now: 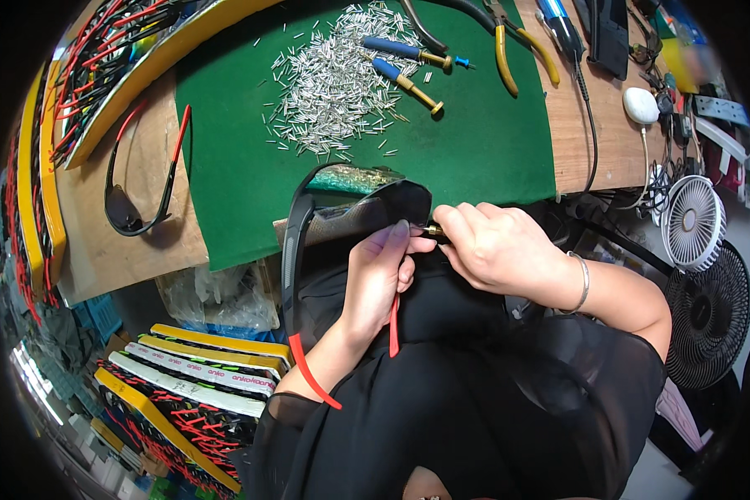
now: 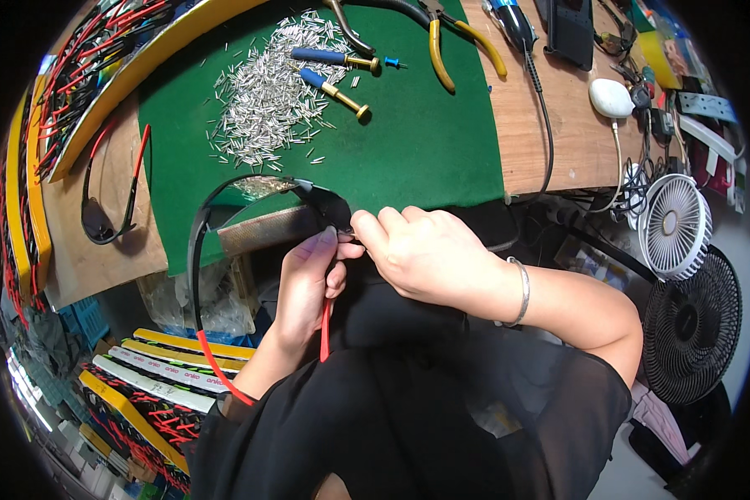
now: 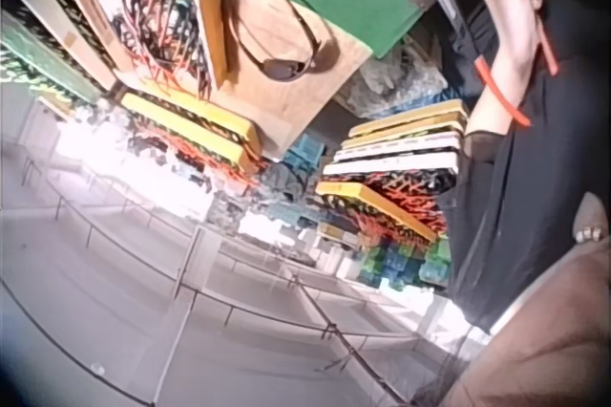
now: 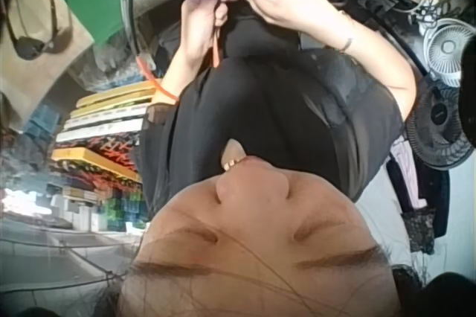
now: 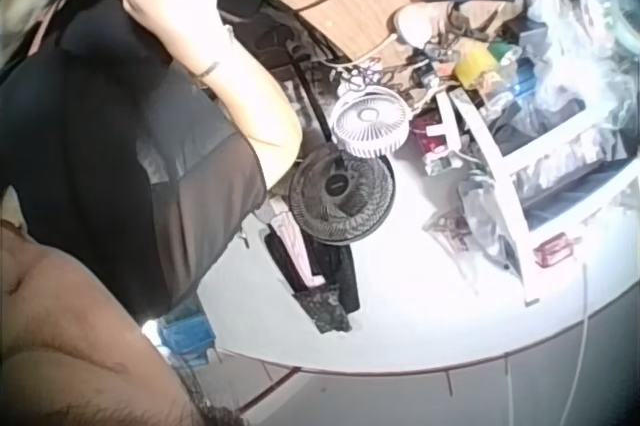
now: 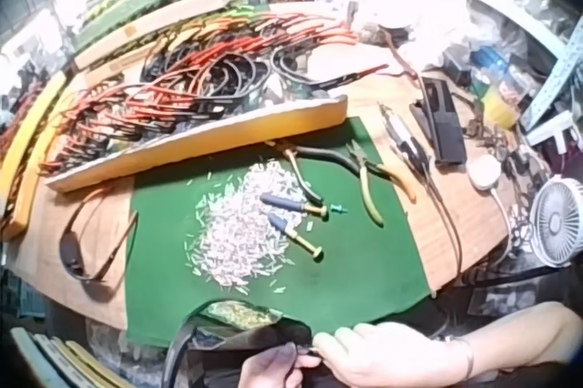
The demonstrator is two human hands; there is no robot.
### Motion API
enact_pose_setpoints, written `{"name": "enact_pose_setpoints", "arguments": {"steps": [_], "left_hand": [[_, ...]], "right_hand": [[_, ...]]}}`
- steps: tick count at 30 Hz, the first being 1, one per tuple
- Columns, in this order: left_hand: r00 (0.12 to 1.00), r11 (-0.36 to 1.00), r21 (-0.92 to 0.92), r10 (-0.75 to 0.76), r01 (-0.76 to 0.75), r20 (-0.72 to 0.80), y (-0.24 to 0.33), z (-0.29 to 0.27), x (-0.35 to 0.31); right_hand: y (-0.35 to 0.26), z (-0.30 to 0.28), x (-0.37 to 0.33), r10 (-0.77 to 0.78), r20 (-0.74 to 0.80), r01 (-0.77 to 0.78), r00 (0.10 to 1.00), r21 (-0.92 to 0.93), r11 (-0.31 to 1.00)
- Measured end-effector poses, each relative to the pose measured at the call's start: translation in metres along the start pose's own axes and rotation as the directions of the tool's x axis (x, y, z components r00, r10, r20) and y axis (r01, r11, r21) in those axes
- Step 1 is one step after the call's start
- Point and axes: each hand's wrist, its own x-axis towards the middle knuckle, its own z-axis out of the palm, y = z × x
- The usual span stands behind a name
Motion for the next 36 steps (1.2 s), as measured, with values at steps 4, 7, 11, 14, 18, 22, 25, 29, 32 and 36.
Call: {"name": "enact_pose_setpoints", "arguments": {"steps": [4, 7, 11, 14, 18, 22, 25, 29, 32, 36], "left_hand": [[0.996, 0.998, 0.067, -0.007, 0.000, 0.092, 0.000, -0.006, -0.002], [0.997, 0.998, 0.014, -0.058, 0.057, 0.057, 0.006, -0.002, -0.003], [0.995, 0.996, 0.015, -0.088, 0.088, 0.038, 0.004, -0.008, -0.004], [0.998, 0.997, -0.054, -0.055, 0.057, 0.039, 0.003, -0.007, -0.002], [0.998, 0.992, -0.114, -0.046, 0.051, 0.042, 0.000, -0.008, 0.000], [0.998, 0.991, -0.113, -0.065, 0.066, 0.018, 0.000, -0.007, -0.001], [0.998, 0.992, -0.106, -0.059, 0.062, 0.035, -0.001, -0.008, 0.001], [0.997, 0.996, -0.070, -0.059, 0.062, 0.047, -0.001, -0.009, 0.000], [0.997, 0.997, -0.053, -0.060, 0.063, 0.057, -0.002, -0.012, 0.001], [0.996, 0.997, -0.047, -0.051, 0.054, 0.075, -0.001, -0.013, 0.003]], "right_hand": [[0.000, -0.001, 0.001, 0.017, -0.029, -0.016, 0.999, 0.046, 0.999], [0.001, -0.003, 0.004, 0.027, -0.035, -0.025, 0.999, 0.057, 0.998], [0.003, -0.005, 0.008, 0.037, -0.018, -0.035, 0.999, 0.078, 0.996], [0.004, -0.008, 0.012, 0.044, 0.017, -0.046, 0.999, 0.128, 0.991], [0.007, -0.009, 0.016, 0.032, 0.071, -0.045, 0.997, 0.199, 0.979], [0.008, -0.012, 0.019, 0.037, 0.112, -0.067, 0.993, 0.272, 0.960], [0.010, -0.011, 0.019, 0.045, 0.143, -0.088, 0.989, 0.309, 0.947], [0.010, -0.009, 0.019, 0.049, 0.158, -0.099, 0.986, 0.332, 0.938], [0.010, -0.008, 0.018, 0.055, 0.156, -0.109, 0.986, 0.364, 0.925], [0.009, -0.006, 0.018, 0.057, 0.148, -0.106, 0.987, 0.349, 0.931]]}}
